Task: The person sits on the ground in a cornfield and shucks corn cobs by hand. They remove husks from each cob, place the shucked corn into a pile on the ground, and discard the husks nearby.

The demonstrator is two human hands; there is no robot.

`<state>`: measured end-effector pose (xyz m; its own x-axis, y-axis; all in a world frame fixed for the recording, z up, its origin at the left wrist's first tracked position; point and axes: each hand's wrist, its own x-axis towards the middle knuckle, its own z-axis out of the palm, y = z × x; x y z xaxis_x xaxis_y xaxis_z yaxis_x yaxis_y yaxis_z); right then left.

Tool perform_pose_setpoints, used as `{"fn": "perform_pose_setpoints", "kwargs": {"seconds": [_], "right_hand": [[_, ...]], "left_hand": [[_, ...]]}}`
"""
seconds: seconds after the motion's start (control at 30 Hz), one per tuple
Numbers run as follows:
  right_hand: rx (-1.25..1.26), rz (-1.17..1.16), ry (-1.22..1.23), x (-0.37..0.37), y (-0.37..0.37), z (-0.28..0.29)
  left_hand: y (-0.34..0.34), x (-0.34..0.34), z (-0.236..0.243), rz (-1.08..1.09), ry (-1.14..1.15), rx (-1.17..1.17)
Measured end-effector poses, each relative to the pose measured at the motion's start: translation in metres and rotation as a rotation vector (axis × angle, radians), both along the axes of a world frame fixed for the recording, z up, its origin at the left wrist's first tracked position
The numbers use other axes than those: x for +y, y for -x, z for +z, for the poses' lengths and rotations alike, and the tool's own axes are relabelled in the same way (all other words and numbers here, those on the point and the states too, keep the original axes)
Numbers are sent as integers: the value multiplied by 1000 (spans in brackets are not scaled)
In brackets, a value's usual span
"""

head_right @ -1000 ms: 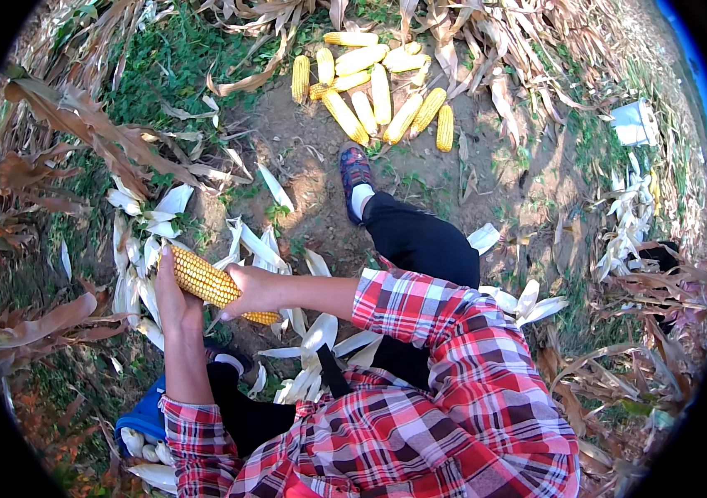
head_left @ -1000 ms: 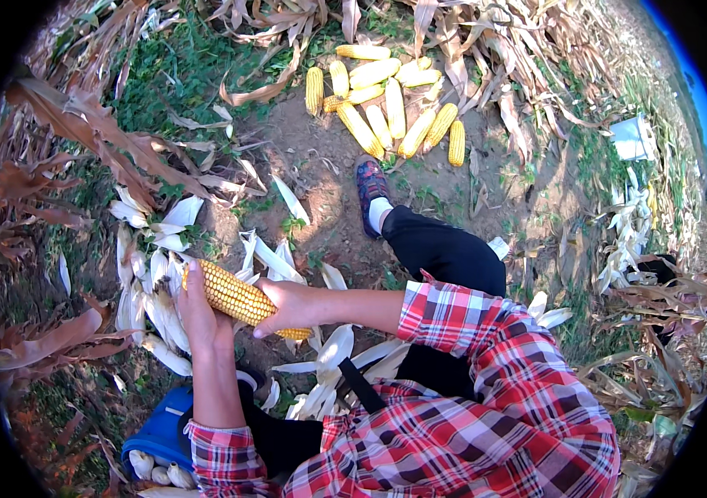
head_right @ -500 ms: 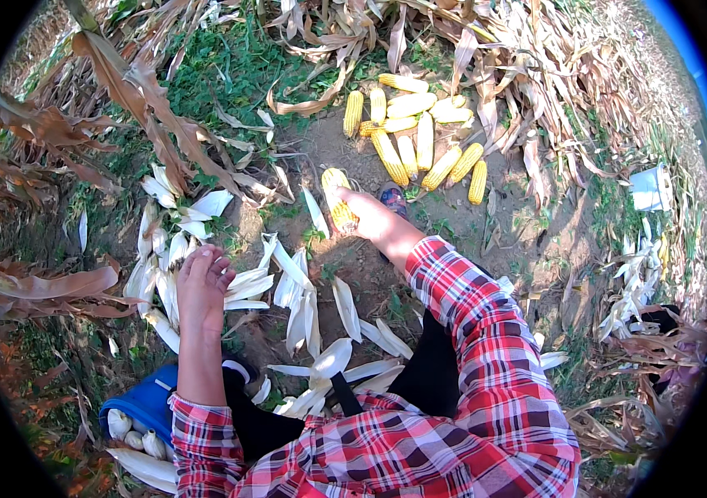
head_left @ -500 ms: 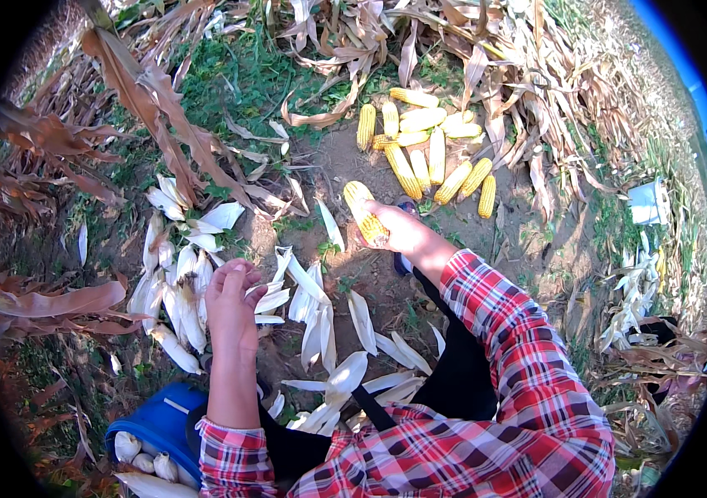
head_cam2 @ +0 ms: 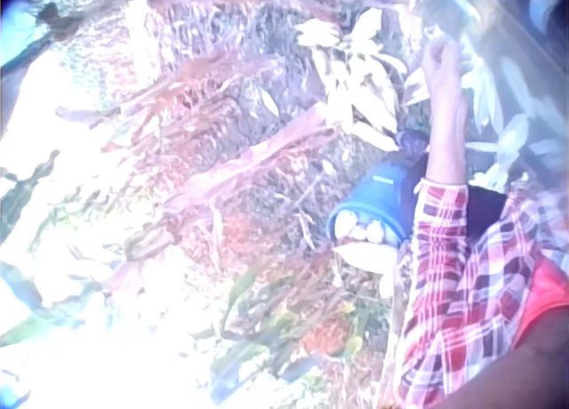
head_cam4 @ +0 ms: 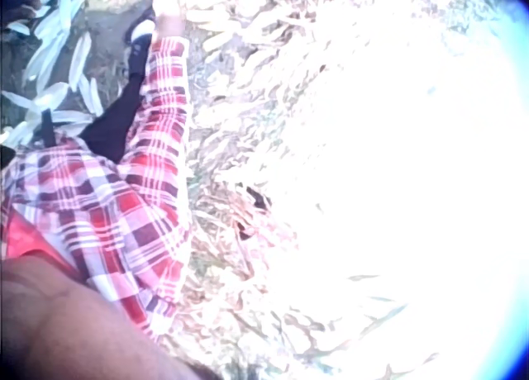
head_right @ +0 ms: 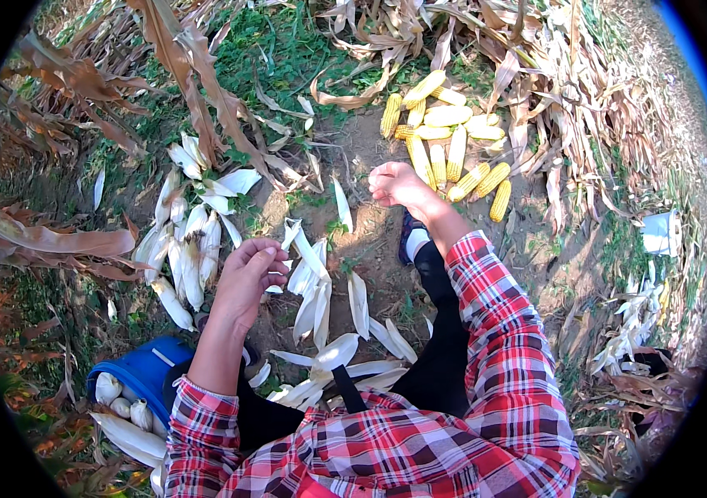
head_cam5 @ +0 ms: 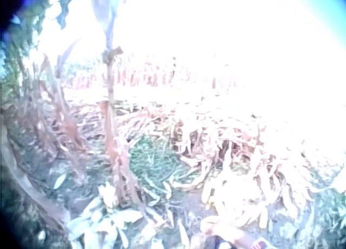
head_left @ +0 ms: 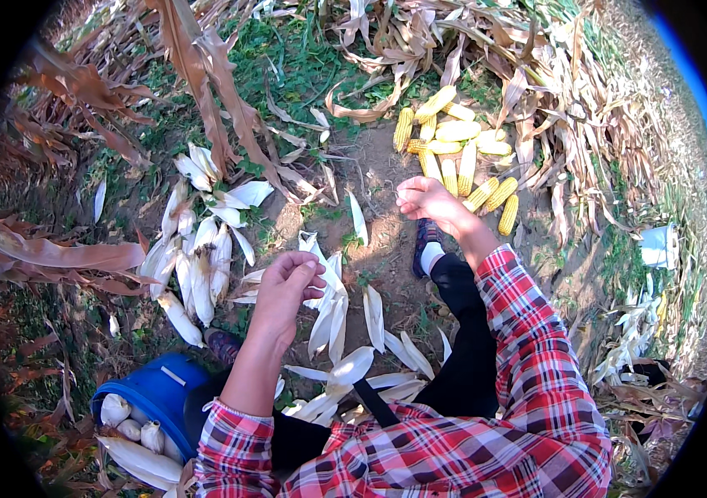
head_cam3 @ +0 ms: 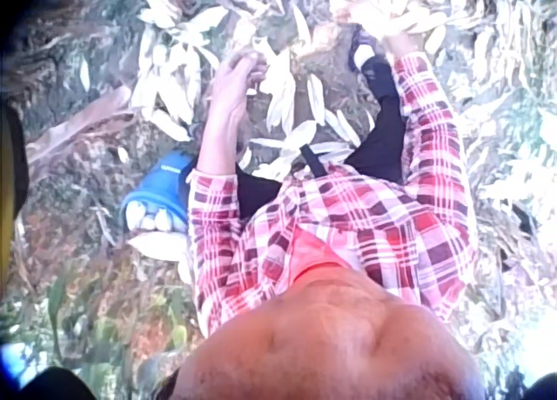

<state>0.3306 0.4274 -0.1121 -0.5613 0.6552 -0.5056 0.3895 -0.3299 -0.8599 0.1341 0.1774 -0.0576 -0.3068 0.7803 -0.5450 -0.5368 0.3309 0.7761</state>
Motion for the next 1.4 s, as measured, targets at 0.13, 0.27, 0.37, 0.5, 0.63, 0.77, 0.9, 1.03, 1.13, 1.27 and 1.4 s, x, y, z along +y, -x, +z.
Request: {"fn": "perform_pose_setpoints", "kwargs": {"seconds": [0.13, 0.27, 0.37, 0.5, 0.63, 0.77, 0.9, 1.03, 1.13, 1.27, 1.4], "right_hand": [[-81, 481, -430, -57, 7, 44], [7, 741, -569, -115, 21, 65], [-24, 772, -532, -132, 24, 40], [-213, 1002, -823, -150, 39, 43], [-306, 1131, -824, -160, 52, 37], [-307, 1138, -801, -163, 56, 30], [-341, 1140, -779, -165, 62, 27], [-424, 1188, -758, -166, 76, 25], [-473, 1217, -753, -168, 83, 22], [-519, 1279, -768, -173, 88, 18], [-452, 1321, -746, -175, 95, 10]], "left_hand": [[0, 3, 1, -43, -22, 48], [15, -7, 0, -125, -3, 172], [39, -18, -5, -286, -31, 289], [117, -59, -72, -682, 138, 806], [193, -133, -173, -503, 550, 962], [221, -194, -257, -283, 803, 972], [216, -204, -296, -276, 823, 964], [212, -212, -316, -138, 930, 987], [224, -220, -324, 140, 1208, 798], [231, -246, -353, 280, 1211, 883], [233, -284, -375, 406, 1056, 690]]}}
